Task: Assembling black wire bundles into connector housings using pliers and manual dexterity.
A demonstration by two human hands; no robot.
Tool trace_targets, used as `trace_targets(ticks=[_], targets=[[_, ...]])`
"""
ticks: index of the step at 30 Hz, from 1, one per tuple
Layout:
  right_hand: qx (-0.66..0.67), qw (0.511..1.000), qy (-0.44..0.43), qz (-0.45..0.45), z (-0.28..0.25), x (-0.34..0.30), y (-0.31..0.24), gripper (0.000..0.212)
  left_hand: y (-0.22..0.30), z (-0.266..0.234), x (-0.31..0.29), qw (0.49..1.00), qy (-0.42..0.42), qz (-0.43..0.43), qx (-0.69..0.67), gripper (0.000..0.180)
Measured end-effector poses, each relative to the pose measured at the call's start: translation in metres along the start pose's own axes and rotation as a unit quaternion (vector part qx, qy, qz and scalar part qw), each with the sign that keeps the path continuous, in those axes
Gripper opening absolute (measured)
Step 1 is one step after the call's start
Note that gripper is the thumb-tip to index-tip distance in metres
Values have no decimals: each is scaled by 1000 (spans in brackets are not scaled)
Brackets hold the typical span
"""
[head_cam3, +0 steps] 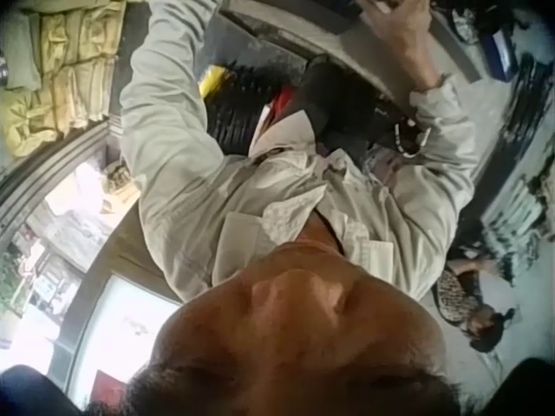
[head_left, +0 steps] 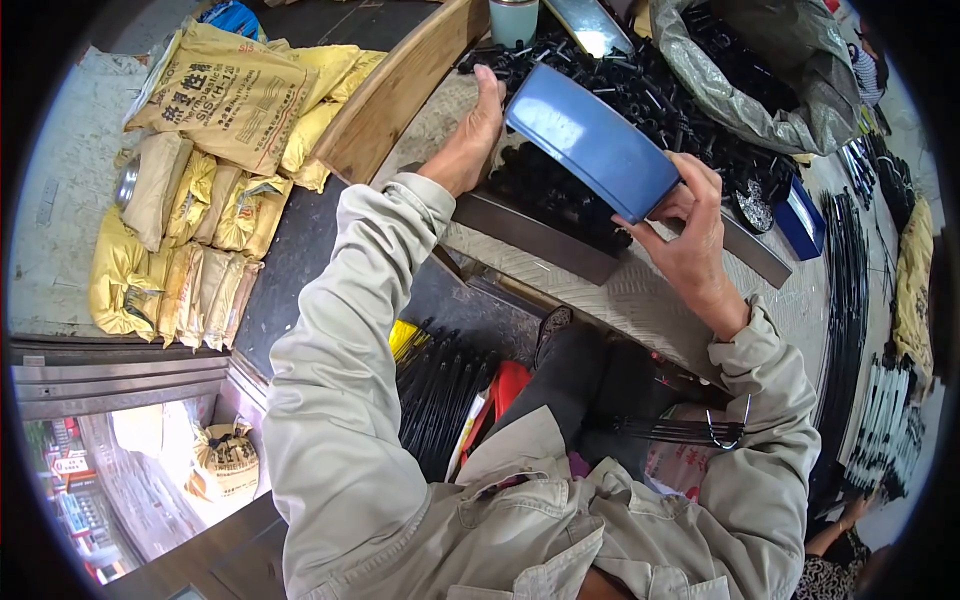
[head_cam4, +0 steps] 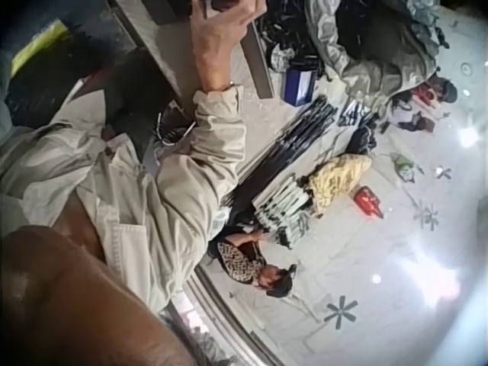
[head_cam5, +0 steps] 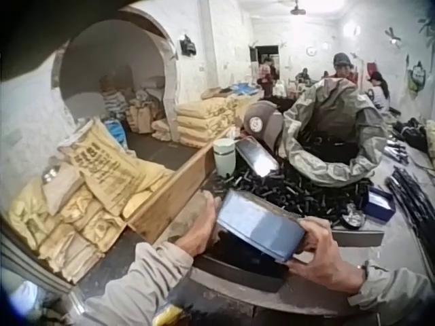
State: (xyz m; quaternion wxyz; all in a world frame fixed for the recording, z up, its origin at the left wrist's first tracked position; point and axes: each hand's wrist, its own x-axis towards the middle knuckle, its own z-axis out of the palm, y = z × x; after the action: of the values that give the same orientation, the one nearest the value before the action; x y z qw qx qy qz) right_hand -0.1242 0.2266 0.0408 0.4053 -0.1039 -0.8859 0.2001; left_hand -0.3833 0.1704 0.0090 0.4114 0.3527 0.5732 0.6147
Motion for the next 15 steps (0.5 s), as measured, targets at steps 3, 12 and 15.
trace_targets(ticks=[3,12,15], targets=[[11,1000,24,-1,2,3,2,78,10,6,-9,999,1,-32,5,90],[65,996,45,41,0,7,1,79,2,11,-15,995,-66,38,66,84],[63,994,40,75,-4,10,1,78,1,9,-10,997,-48,42,50,82]])
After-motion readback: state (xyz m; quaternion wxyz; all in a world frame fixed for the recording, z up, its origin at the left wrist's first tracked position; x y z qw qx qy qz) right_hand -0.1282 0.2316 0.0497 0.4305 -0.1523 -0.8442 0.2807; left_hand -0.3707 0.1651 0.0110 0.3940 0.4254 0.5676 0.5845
